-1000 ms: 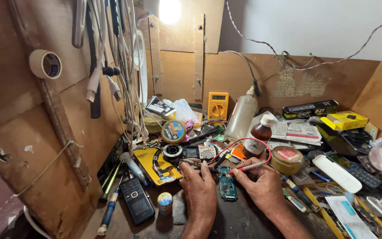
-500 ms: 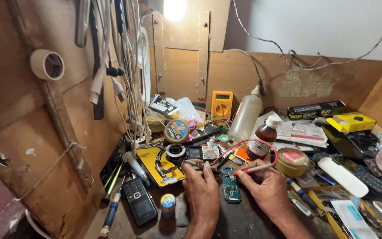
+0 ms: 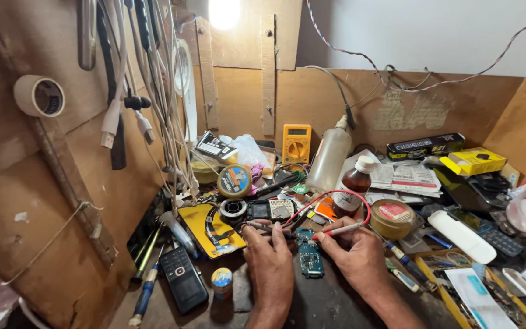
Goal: The person uses a hot air gun to heat a small circuit board while holding it with tweezers. They then use a multimeter to test continuity on the board and resume heating with the hot air gun.
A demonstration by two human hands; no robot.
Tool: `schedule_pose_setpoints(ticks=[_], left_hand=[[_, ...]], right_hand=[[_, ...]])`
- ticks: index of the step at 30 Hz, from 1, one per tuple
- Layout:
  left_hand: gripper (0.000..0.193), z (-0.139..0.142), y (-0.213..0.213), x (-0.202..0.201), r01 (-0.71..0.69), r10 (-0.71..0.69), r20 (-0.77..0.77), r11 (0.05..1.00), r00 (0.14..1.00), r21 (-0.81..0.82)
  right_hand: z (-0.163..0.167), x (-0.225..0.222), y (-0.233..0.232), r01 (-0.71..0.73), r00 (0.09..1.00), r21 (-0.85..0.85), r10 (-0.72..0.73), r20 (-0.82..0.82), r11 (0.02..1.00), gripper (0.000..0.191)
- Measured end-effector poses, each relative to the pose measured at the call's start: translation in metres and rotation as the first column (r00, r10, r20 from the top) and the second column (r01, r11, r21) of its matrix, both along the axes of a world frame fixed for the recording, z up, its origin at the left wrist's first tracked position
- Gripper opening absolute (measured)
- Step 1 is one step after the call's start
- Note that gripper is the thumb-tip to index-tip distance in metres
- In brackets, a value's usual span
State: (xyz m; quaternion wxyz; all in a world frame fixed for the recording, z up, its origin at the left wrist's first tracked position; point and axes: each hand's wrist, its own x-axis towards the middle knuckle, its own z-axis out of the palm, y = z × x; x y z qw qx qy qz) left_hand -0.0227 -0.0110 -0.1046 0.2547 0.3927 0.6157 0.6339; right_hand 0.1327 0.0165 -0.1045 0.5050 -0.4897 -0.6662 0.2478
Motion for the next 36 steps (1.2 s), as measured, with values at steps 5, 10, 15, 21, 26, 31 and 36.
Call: schedule_pose_setpoints(ticks=[5,10,15,21,26,31,36], left_hand=[[0.026,-0.0018,0.0018,0.0006,0.007,-0.007,-0.030,1.000,1.000,-0.007],[0.026,-0.0036,0.0026,0.0007,-0.007,0.008,-0.042,1.000,0.999,0.008],[0.025,-0.0035,0.0028,0.0002,0.041,-0.041,0.007,0.999,0.999,0.017],[0.025,-0.0046,0.0043,-0.0007,0.018,-0.017,-0.022,0.999,1.000,0.037],[0.025,-0.0049,0.0045,0.0003,0.040,-0.040,0.008,0.999,0.999,-0.016],[0.026,-0.0062,0.0045,0.0005,0.005,-0.005,-0.019,1.000,1.000,0.009],[0.027,-0.0087,0.0067,0.0018,-0.019,0.019,-0.055,1.000,0.998,0.005]], right_hand=[[-0.0019,0.0006,0.0020,0.002,1.000,0.003,-0.002,-0.006,1.000,0.010],[-0.0058,0.0018,0.0047,-0.019,0.999,0.022,0.019,-0.026,1.000,0.010],[-0.0037,0.0014,0.0049,0.008,1.000,0.001,-0.008,0.025,1.000,0.010],[-0.0007,0.0012,0.0020,-0.015,1.000,-0.015,0.015,0.000,1.000,0.010],[-0.0006,0.0017,0.0029,-0.022,1.000,-0.010,0.022,-0.003,1.000,0.011],[-0.0019,0.0029,0.0031,-0.045,0.999,-0.002,0.045,-0.007,0.999,0.009],[-0.0038,0.0034,0.0038,-0.030,1.000,-0.014,0.030,-0.003,0.999,0.010]])
